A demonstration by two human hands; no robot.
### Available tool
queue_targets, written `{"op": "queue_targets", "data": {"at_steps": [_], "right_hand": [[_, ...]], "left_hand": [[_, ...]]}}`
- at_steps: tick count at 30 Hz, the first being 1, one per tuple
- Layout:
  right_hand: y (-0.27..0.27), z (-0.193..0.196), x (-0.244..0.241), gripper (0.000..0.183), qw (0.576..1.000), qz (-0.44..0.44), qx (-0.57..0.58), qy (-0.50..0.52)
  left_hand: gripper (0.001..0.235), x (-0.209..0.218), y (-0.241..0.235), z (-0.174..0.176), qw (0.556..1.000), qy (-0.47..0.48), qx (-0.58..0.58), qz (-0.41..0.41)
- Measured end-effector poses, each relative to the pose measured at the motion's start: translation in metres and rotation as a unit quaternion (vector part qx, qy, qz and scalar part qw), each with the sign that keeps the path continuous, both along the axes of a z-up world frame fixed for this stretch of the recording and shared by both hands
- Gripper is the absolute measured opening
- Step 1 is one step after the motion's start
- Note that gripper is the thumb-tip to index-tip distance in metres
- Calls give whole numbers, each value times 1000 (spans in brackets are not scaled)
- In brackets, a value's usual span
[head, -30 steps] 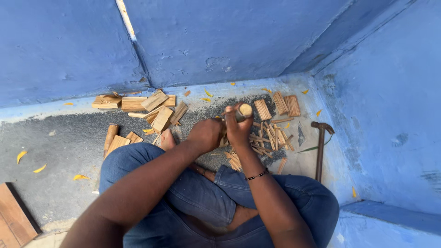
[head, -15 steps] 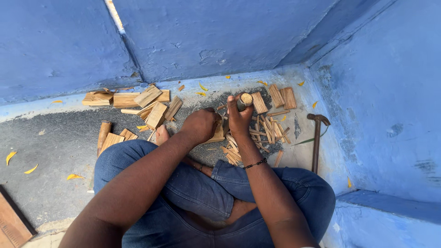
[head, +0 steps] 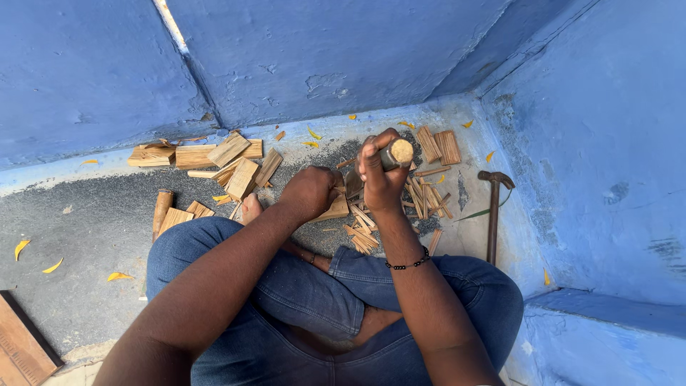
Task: The person sits cross-legged on a concrete floor and uses a hammer to strike a cylindrical wooden mallet, splitting small rectangular pieces of wood into thinner slats. The person repeatedly picks up wood pieces, positions them, and strikes them to create smaller fragments.
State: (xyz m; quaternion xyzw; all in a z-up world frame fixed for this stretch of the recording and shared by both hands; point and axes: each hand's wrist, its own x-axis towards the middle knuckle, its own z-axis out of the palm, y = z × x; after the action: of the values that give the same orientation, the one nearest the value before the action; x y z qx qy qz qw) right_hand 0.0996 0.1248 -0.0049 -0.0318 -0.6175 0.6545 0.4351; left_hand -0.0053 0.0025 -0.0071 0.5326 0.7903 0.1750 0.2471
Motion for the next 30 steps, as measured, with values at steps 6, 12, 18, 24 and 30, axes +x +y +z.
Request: {"op": "queue_targets", "data": {"at_steps": [6, 12, 18, 24, 30], "right_hand": [[-5, 9, -1, 26, 1000, 9, 19, -3], [-8, 10, -4, 26, 1000, 4, -3, -4], [-10, 9, -6, 28, 999, -14, 35, -14], [-10, 7, -6, 29, 998, -19, 54, -25], [-5, 3, -8, 31, 998, -30, 53, -31]], "left_hand": [[24, 2, -2, 0, 1000, 4, 22, -7], [21, 1, 0, -6, 999, 3, 32, -8], [19, -3, 1, -16, 998, 2, 56, -10], [20, -2, 1, -13, 1000, -4, 15, 11], [23, 5, -2, 0, 999, 19, -27, 12]]}}
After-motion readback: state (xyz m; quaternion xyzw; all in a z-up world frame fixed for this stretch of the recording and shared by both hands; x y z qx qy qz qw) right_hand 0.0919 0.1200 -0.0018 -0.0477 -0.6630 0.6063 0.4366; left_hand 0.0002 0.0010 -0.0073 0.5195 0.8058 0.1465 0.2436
